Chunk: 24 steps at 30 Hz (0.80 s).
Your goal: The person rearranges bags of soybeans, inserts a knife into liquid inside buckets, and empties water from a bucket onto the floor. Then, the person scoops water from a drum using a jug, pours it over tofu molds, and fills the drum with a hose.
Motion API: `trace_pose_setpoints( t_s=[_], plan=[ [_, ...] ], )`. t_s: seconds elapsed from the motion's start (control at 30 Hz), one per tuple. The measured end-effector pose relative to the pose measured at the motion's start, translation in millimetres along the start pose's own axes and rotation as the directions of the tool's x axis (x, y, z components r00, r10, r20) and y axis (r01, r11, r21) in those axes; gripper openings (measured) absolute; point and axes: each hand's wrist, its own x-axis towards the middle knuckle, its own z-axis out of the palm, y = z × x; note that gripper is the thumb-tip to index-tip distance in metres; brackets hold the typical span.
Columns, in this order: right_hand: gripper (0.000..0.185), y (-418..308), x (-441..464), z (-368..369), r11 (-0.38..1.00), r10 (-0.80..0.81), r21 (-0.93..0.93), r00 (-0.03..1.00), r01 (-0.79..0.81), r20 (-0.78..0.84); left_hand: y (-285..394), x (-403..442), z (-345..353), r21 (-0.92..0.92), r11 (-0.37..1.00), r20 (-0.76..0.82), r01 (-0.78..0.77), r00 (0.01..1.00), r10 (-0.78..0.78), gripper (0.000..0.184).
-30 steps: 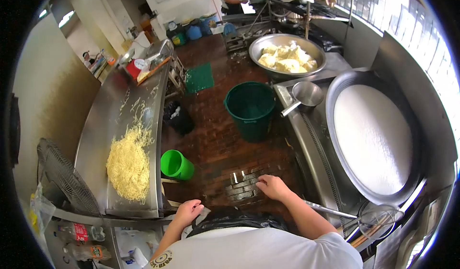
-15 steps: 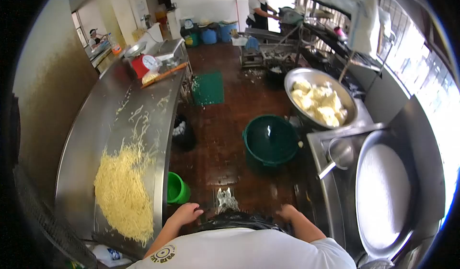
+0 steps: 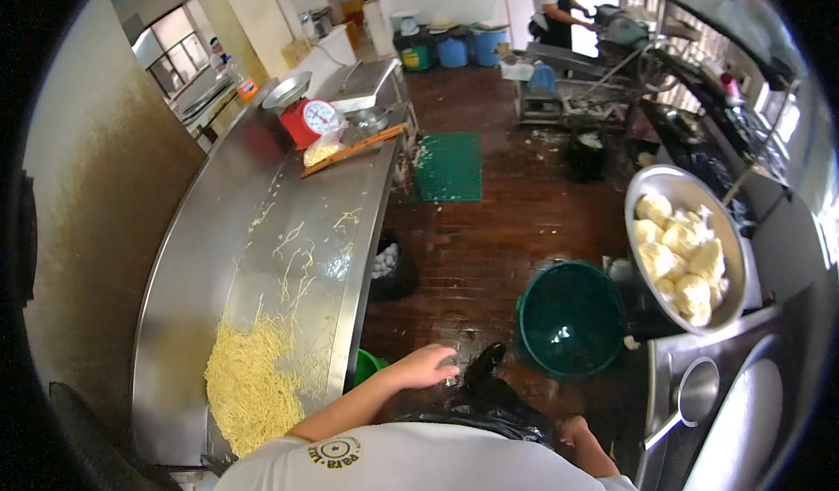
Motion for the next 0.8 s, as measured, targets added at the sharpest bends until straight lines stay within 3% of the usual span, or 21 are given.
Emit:
trace_pose_setpoints(
  t_s=[0.03,0.07,0.1,0.13,0.17,0.2,0.23,0.27,0.3,0.37,0.43,0.53,0.63,0.73,0.8],
  plan=[
    [0.052,8,26,-13,0.992,-0.098,-0.086,0.995,0.095,-0.028,-7,19,-11,0.001,1.000,-0.005,0.029,1.000,-0.029,0.051],
    [0.046,-3,44,-49,0.982,0.132,0.147,0.988,-0.119,-0.076,-7,42,-23,0.030,0.996,0.225,0.081,0.971,-0.085,0.050],
    [0.044,12,58,-67,0.943,0.244,0.249,0.968,-0.223,-0.057,-1,72,-37,0.054,0.991,0.438,0.119,0.890,-0.131,0.049],
    [0.043,29,72,-84,0.882,0.352,0.347,0.935,-0.319,-0.036,8,93,-65,0.100,0.989,0.471,0.106,0.871,-0.141,0.047],
    [0.039,46,110,-79,0.621,0.531,0.713,0.844,-0.325,-0.078,-22,106,-63,0.106,0.991,0.366,0.085,0.923,-0.118,0.044],
    [0.035,49,134,-74,0.240,0.698,0.948,0.716,-0.207,-0.020,-22,122,-92,0.145,0.977,0.375,0.159,0.905,-0.203,0.045],
    [0.035,41,132,-87,0.230,0.686,0.949,0.728,-0.216,0.000,-23,137,-119,0.234,0.959,0.317,0.158,0.920,-0.229,0.046],
    [0.040,32,131,-117,-0.086,0.616,0.985,0.769,-0.149,0.170,-28,155,-145,0.259,0.953,0.294,0.157,0.927,-0.233,0.047],
    [0.050,23,131,-147,-0.400,0.524,0.909,0.783,-0.120,0.334,-33,174,-168,0.288,0.934,0.233,0.209,0.931,-0.280,0.046],
    [0.051,24,135,-182,-0.640,0.430,0.766,0.800,-0.056,0.418,-38,217,-199,0.408,0.845,0.098,0.345,0.904,-0.416,0.043],
    [0.052,29,134,-202,-0.751,0.382,0.660,0.804,-0.019,0.456,-32,261,-202,0.450,0.784,0.019,0.428,0.873,-0.487,0.042],
    [0.053,44,136,-213,-0.862,0.310,0.506,0.802,0.011,0.511,-16,340,-178,0.451,0.856,0.347,0.252,0.834,-0.428,0.047],
    [0.055,52,137,-210,-0.942,0.240,0.333,0.790,0.049,0.564,-24,420,-110,0.194,0.973,0.603,-0.126,0.797,-0.017,0.048],
    [0.056,47,136,-198,-0.980,0.182,0.179,0.774,0.090,0.607,-6,498,-55,0.238,0.951,0.746,-0.195,0.664,-0.051,0.048],
    [0.067,17,120,-177,-0.910,0.342,0.408,0.696,0.077,0.632,7,542,-26,0.279,0.909,0.822,-0.310,0.566,-0.059,0.046]
  ],
)
